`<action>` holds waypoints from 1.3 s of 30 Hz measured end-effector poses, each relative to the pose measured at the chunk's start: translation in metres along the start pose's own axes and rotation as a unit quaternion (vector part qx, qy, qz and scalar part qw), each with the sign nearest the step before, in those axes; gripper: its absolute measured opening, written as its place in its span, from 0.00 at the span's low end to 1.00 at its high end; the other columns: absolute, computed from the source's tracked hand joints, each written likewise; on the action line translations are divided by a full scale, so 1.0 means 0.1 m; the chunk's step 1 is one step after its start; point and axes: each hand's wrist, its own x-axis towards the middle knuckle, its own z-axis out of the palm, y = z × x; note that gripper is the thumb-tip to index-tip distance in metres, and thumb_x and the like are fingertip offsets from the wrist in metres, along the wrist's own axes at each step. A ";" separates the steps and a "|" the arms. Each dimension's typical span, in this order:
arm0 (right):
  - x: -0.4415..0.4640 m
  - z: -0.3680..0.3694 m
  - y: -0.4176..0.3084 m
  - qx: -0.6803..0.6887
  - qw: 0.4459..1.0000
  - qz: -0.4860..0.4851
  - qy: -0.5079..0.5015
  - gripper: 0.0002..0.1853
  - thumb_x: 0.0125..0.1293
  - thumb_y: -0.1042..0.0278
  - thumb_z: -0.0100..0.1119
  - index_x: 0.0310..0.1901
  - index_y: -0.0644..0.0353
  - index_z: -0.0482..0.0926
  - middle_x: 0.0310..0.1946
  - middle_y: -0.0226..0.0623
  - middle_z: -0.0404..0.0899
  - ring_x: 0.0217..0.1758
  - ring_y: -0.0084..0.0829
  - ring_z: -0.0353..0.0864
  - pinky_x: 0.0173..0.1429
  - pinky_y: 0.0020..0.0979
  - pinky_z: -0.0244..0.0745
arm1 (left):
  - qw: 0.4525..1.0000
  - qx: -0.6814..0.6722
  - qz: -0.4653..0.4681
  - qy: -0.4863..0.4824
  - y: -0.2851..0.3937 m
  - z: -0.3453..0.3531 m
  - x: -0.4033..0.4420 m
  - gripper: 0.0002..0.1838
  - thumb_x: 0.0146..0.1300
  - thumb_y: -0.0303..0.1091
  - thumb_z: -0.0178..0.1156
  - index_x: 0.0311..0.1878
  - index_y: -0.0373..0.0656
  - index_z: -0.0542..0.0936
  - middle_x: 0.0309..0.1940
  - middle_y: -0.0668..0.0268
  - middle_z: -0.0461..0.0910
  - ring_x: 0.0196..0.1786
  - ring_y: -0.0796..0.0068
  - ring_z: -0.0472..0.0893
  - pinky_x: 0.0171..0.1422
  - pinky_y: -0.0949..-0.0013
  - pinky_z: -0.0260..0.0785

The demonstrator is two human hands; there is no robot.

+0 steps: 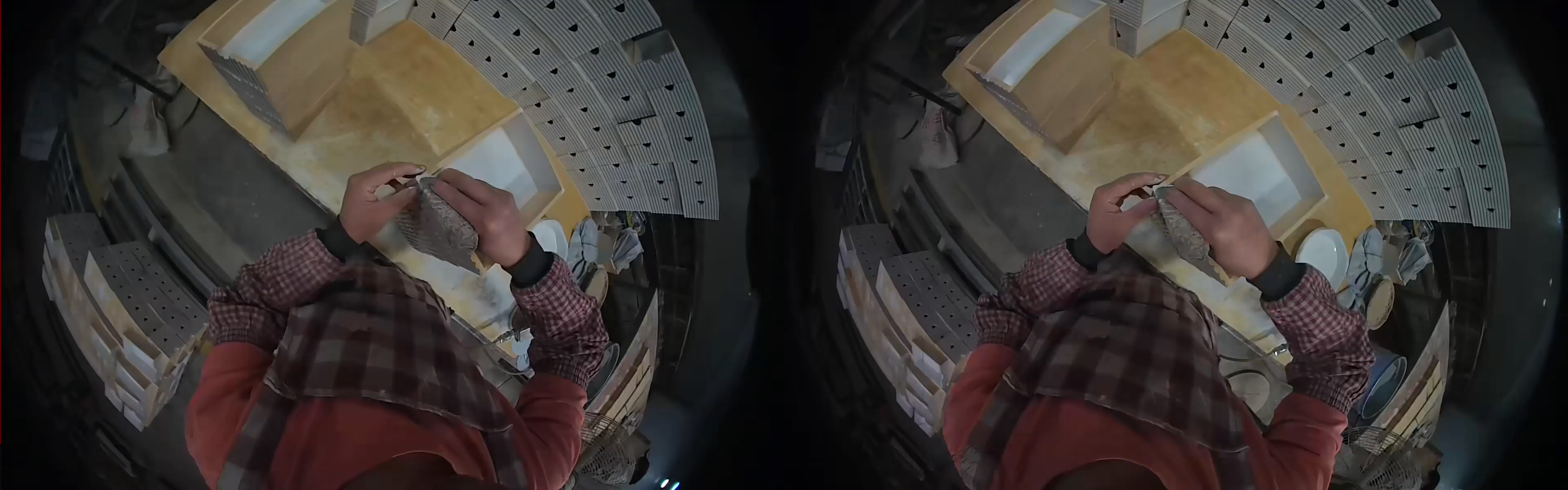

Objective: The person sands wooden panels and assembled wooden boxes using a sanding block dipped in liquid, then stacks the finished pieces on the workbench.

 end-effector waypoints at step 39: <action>-1.38 -0.10 -0.61 -0.105 0.989 0.088 0.059 0.20 0.43 0.75 0.55 0.44 0.65 0.76 0.43 0.41 0.73 0.31 0.32 0.75 0.32 0.29 0.72 | 0.963 0.239 0.112 0.057 0.18 0.06 0.00 0.13 0.49 0.21 0.61 0.41 0.36 0.78 0.35 0.59 0.80 0.35 0.76 0.79 0.40 0.75 0.70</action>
